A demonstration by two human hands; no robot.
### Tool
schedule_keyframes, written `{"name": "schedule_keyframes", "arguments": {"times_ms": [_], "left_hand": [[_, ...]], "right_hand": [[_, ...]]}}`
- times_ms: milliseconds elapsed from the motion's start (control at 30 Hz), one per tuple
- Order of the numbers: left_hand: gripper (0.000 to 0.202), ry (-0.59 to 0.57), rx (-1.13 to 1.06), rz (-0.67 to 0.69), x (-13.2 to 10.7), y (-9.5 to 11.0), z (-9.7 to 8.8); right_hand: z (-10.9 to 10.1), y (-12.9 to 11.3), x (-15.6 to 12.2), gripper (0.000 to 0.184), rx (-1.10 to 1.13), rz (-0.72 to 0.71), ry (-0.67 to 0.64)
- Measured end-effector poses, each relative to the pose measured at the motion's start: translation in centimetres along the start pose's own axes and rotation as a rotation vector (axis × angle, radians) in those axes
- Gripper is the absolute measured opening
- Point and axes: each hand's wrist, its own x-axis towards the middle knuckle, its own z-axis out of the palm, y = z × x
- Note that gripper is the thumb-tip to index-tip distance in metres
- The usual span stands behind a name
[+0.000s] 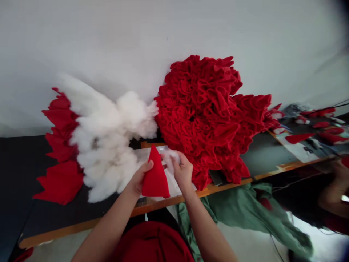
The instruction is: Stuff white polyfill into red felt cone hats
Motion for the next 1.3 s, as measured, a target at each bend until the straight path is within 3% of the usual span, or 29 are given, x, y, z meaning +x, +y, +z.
{"name": "schedule_keyframes", "arguments": {"times_ms": [133, 333, 467, 533, 667, 767, 900, 1033, 1133, 1233, 1300], "left_hand": [[0.040, 0.110, 0.034, -0.001, 0.7, -1.5, 0.7], [0.032, 0.147, 0.002, 0.055, 2.3, -1.2, 1.4], [0.043, 0.063, 0.034, 0.058, 2.9, -0.9, 1.7], [0.052, 0.025, 0.053, 0.087, 3.1, -1.0, 1.7], [0.048, 0.079, 0.079, 0.134, 3.9, -1.4, 1.6], [0.043, 0.163, 0.030, 0.157, 4.5, -0.9, 1.6], [0.046, 0.267, -0.060, 0.195, 4.7, 0.4, 1.3], [0.047, 0.286, -0.092, 0.205, 4.5, 0.7, 1.2], [0.050, 0.261, -0.087, 0.168, 4.5, 0.3, 1.4], [0.049, 0.268, -0.084, 0.105, 4.5, -0.1, 1.2], [0.045, 0.258, -0.097, 0.144, 4.6, -0.1, 0.7]], "right_hand": [[0.6, 0.5, 1.3, 0.032, -0.045, -0.060, -0.146], [0.5, 1.8, 2.8, 0.044, 0.244, -0.056, -0.342], [0.5, 3.5, 4.3, 0.039, 0.302, 0.064, -0.223], [0.6, 3.9, 5.1, 0.037, 0.325, 0.095, -0.226], [1.2, 3.5, 6.1, 0.029, 0.156, 0.064, -0.357], [1.4, 3.5, 6.3, 0.040, -0.022, 0.008, -0.479], [0.6, 4.5, 6.4, 0.061, -0.002, -0.073, -0.630], [0.4, 4.6, 6.1, 0.071, 0.034, -0.284, -0.571], [1.8, 4.4, 5.9, 0.058, 0.108, -0.399, -0.547], [3.5, 5.2, 6.2, 0.043, 0.193, -0.379, -0.483], [3.9, 6.0, 6.6, 0.034, 0.265, -0.290, -0.436]]}}
